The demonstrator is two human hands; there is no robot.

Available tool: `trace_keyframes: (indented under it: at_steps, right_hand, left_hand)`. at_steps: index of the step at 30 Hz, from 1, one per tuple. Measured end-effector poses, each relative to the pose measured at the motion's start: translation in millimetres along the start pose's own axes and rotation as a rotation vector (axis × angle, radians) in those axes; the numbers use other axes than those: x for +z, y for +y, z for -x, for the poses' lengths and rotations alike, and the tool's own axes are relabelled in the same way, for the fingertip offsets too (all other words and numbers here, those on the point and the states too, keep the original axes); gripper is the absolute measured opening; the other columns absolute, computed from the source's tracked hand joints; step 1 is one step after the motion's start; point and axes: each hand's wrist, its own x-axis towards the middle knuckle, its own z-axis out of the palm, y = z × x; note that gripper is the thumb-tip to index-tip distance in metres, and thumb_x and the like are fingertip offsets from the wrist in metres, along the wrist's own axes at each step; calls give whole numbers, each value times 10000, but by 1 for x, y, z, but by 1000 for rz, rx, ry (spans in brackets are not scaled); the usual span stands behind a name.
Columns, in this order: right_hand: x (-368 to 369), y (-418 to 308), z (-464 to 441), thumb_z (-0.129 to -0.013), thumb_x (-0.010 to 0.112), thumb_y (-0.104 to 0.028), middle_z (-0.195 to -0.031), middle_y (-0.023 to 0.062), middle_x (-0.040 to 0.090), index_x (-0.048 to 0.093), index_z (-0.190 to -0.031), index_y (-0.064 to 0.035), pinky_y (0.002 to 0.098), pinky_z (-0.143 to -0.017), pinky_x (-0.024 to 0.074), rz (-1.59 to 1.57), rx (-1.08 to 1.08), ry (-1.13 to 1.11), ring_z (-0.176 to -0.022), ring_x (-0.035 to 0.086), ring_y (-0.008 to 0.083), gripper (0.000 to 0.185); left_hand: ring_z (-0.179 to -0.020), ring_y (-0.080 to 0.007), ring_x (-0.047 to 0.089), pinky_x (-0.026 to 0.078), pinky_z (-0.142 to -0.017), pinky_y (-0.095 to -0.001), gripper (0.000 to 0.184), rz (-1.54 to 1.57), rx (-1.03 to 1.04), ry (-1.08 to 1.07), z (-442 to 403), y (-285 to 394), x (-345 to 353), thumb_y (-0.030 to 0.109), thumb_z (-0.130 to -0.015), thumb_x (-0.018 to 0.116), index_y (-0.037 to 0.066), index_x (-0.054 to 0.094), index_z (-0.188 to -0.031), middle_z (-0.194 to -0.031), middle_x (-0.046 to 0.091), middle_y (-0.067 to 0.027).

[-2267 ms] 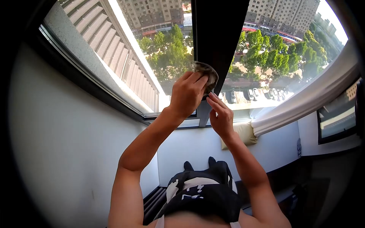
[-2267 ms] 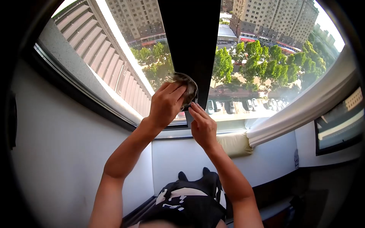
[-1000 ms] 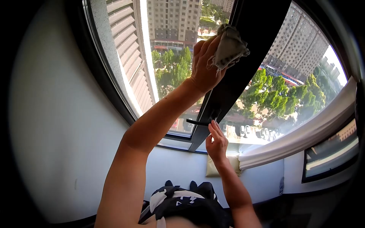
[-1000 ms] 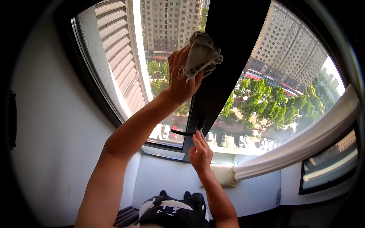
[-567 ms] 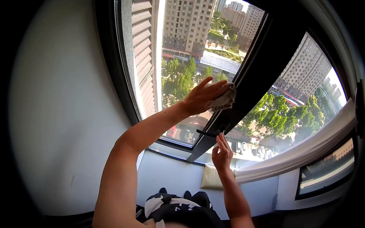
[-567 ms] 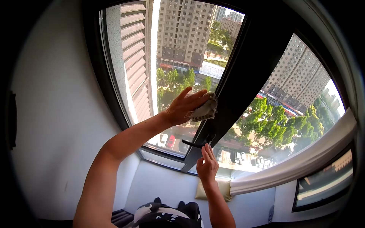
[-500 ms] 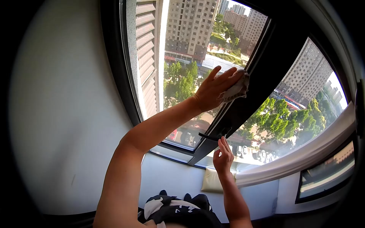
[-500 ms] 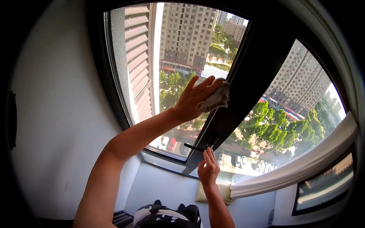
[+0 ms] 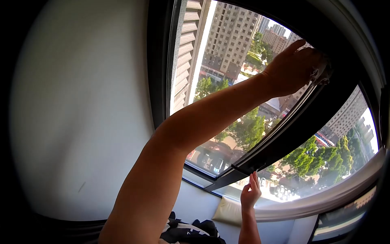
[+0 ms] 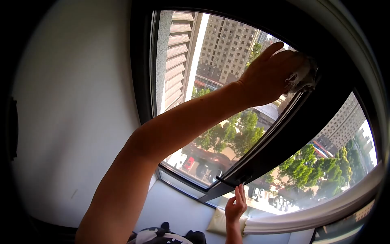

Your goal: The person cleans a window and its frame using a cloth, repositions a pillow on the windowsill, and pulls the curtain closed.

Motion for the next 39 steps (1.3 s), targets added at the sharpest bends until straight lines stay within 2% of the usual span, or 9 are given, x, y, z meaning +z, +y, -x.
trace_keyframes:
  at_steps: [9,10,16,22,26,28,30,32,39]
  right_hand:
    - [-3,-2,-1,-809,496,104,-1304,243,634,686,-1174,58,415,-1060,472,36,-4,-27,-1264,587,378,415]
    - [-4,-1,-1,-810,497,101,-1302,244,635,687,-1172,58,415,-1062,471,38,-12,-30,-1264,587,379,411]
    - [-4,-1,-2,-807,488,101,-1331,239,619,666,-1205,68,399,-1034,490,114,-54,-43,-1269,586,366,437]
    - [-4,-2,0,-800,492,100,-1333,239,617,663,-1215,62,399,-1031,497,113,-39,-46,-1262,589,370,450]
    - [-4,-1,-1,-797,504,83,-1338,242,612,662,-1215,62,406,-1042,487,106,-40,-55,-1262,588,373,447]
    - [-2,1,-2,-798,508,76,-1339,243,611,662,-1216,62,409,-1046,483,105,-51,-58,-1263,587,375,445]
    - [0,1,0,-801,505,74,-1336,242,614,663,-1217,56,412,-1051,478,100,-44,-29,-1266,585,376,445]
    - [-1,-1,0,-803,502,81,-1327,241,620,669,-1210,59,415,-1053,476,82,-46,-31,-1264,586,380,440]
    - [-3,-1,-3,-804,492,93,-1331,236,621,669,-1212,62,418,-1061,468,41,-40,-50,-1274,578,381,446]
  left_hand:
    - [-1183,-313,544,387,-1027,-503,505,1,-34,-49,52,-117,-72,73,-788,703,62,582,-1278,-1302,544,-139]
    - [-1237,-303,504,291,-1088,-527,533,-39,-82,-81,62,-132,-81,94,-787,689,103,567,-1306,-1308,552,-127]
    - [-1154,-387,571,370,-1073,-586,328,-484,-184,-147,117,-207,-129,79,-841,618,72,649,-1167,-1212,631,-176]
    - [-1109,-445,575,397,-1035,-590,302,-436,-373,130,102,-180,-96,48,-852,583,2,646,-1144,-1150,639,-241]
    - [-1027,-468,549,417,-937,-565,259,-258,-804,134,80,-138,-66,95,-866,586,-48,623,-1078,-1070,606,-285]
    - [-1309,-331,480,308,-1092,-554,288,-408,-675,46,85,-128,-43,186,-834,630,107,671,-1108,-1332,574,-111]
    - [-1359,-333,423,230,-1164,-586,379,-268,-523,104,71,-77,-32,319,-823,706,147,690,-1161,-1363,538,-135]
    - [-1379,-405,374,254,-1135,-628,428,-38,-403,45,63,-12,-25,314,-811,698,154,672,-1207,-1436,474,-184]
    - [-1369,-222,420,354,-1123,-443,411,268,-24,-193,89,68,-22,300,-823,707,217,672,-1224,-1442,528,37]
